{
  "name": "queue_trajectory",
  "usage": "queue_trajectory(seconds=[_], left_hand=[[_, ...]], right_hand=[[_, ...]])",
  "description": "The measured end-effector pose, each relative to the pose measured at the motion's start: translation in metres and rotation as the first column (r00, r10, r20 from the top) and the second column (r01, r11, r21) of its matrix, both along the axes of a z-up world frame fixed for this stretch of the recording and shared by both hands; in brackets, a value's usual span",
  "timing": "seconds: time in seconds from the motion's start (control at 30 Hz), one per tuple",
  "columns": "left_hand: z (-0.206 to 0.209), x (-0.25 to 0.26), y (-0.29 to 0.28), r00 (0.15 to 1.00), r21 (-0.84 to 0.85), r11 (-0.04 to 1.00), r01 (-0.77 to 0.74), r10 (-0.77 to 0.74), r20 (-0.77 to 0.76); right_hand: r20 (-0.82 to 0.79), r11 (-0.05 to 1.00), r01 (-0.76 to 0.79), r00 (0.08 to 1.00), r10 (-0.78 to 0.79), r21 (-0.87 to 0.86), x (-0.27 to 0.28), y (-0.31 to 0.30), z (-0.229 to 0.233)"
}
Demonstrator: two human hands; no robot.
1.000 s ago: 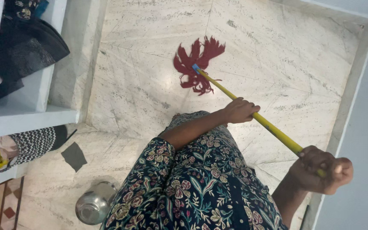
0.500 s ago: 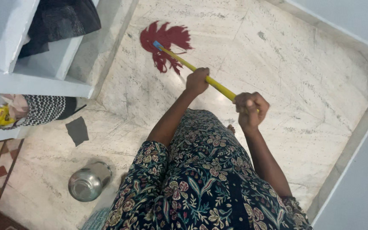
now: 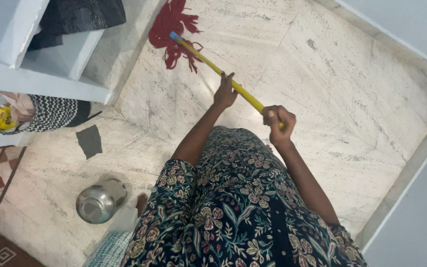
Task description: The person cleans a red liquid from a marble floor using a mop, repeatedly scrubbing the stain and moving the mop head across the surface.
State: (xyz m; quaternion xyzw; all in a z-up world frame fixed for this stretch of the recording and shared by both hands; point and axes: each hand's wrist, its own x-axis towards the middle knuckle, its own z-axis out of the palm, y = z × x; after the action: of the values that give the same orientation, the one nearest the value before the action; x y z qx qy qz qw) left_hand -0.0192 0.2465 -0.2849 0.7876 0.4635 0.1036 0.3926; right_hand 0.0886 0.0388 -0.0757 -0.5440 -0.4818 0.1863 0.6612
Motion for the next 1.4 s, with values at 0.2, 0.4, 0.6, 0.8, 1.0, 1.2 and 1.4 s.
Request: queue_trajectory(seconds=[0.2,0.4,0.6,0.8,1.0,1.2,1.4], left_hand=[[0.018,0.079,-0.070,0.941,0.028,0.943,0.333,-0.330,-0.079],[0.042,0.161,-0.185,0.683,0.034,0.684,0.729,-0.729,0.041],[0.062,0.200,-0.272,0.378,0.022,0.400,0.916,-0.881,0.285],[0.105,0.190,-0.303,0.263,0.084,0.287,0.954,-0.938,0.227],[0.114,0.185,-0.283,0.256,0.096,0.269,0.958,-0.957,0.134],[0.104,0.177,-0.225,0.440,0.108,0.444,0.889,-0.896,0.061],[0.099,0.130,-0.128,0.711,0.115,0.706,0.699,-0.703,-0.007]], right_hand=[[-0.063,0.977,0.211,0.975,-0.211,-0.005,0.050,-0.082,0.048],[-0.104,0.885,0.466,0.881,-0.462,0.014,0.070,-0.201,0.110],[-0.110,0.770,0.638,0.765,-0.635,-0.008,0.053,-0.289,0.142],[-0.215,0.683,0.727,0.680,-0.701,0.072,0.036,-0.332,0.136],[-0.265,0.741,0.652,0.752,-0.603,0.164,0.048,-0.331,0.123],[-0.389,0.803,0.565,0.794,-0.468,0.188,0.076,-0.267,0.116],[-0.370,0.919,0.315,0.904,-0.214,0.239,0.078,-0.153,0.110]])
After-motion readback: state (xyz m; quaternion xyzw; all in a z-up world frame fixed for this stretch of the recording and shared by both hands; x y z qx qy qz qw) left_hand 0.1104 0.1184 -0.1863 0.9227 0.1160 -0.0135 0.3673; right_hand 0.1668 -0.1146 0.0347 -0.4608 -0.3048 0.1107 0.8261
